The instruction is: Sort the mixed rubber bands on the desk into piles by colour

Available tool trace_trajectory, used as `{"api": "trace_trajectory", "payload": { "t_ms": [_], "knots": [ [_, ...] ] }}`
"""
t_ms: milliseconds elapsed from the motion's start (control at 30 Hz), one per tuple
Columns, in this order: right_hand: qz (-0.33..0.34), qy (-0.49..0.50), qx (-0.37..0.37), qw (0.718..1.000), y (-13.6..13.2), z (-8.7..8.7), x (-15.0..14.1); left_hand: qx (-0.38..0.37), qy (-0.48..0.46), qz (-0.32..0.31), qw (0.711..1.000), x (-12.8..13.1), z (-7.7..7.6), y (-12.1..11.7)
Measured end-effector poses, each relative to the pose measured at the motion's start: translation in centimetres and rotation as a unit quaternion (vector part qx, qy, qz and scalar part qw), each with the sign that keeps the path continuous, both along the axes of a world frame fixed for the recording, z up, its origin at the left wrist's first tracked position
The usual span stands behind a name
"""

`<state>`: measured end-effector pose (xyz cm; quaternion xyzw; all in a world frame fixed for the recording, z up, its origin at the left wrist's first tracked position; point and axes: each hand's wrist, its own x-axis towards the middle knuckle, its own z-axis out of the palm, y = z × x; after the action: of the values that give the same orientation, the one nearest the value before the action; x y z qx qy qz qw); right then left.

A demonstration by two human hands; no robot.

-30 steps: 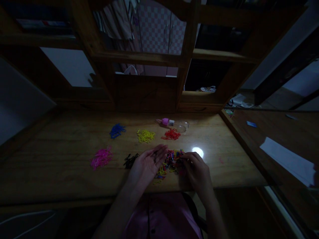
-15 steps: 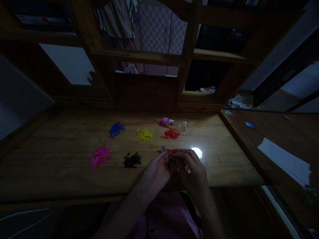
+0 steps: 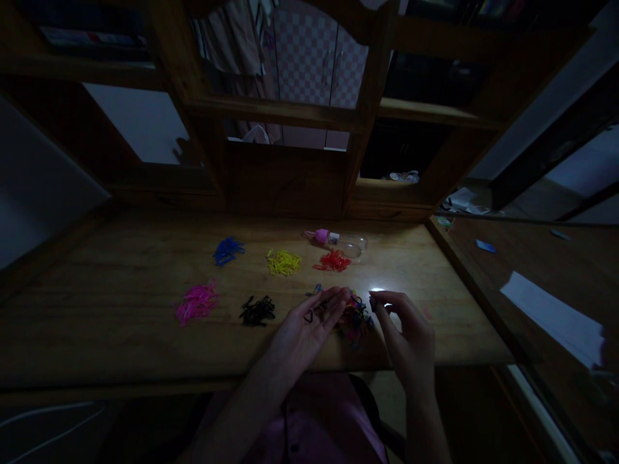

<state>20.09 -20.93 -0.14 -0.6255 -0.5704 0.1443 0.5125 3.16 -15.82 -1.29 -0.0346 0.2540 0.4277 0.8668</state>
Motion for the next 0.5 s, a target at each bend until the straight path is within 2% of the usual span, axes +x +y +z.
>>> {"api": "trace_trajectory", "payload": {
  "t_ms": [133, 267, 333, 400, 500],
  "knots": [
    [0.041, 0.02, -0.01, 0.999, 0.3, 0.1, -1.6, 0.004, -0.011, -0.005, 1.0, 0.8, 0.1, -0.2],
    [0.145, -0.054, 0.017, 0.988, 0.6, 0.7, -3.5, -0.021, -0.021, 0.007, 1.0, 1.5, 0.4, -0.4],
    [0.164, -0.073, 0.023, 0.984, 0.6, 0.9, -3.7, -0.031, -0.015, 0.012, 0.999, 1.3, 0.6, -0.4],
    [0.131, -0.068, 0.026, 0.989, 0.5, 0.9, -3.1, -0.029, -0.006, 0.019, 0.999, 0.8, 0.8, -0.3],
    [0.038, -0.077, 0.025, 0.996, 0.2, 0.5, -1.0, -0.027, 0.007, 0.035, 0.999, -0.5, 0.8, 0.1]
  ]
}}
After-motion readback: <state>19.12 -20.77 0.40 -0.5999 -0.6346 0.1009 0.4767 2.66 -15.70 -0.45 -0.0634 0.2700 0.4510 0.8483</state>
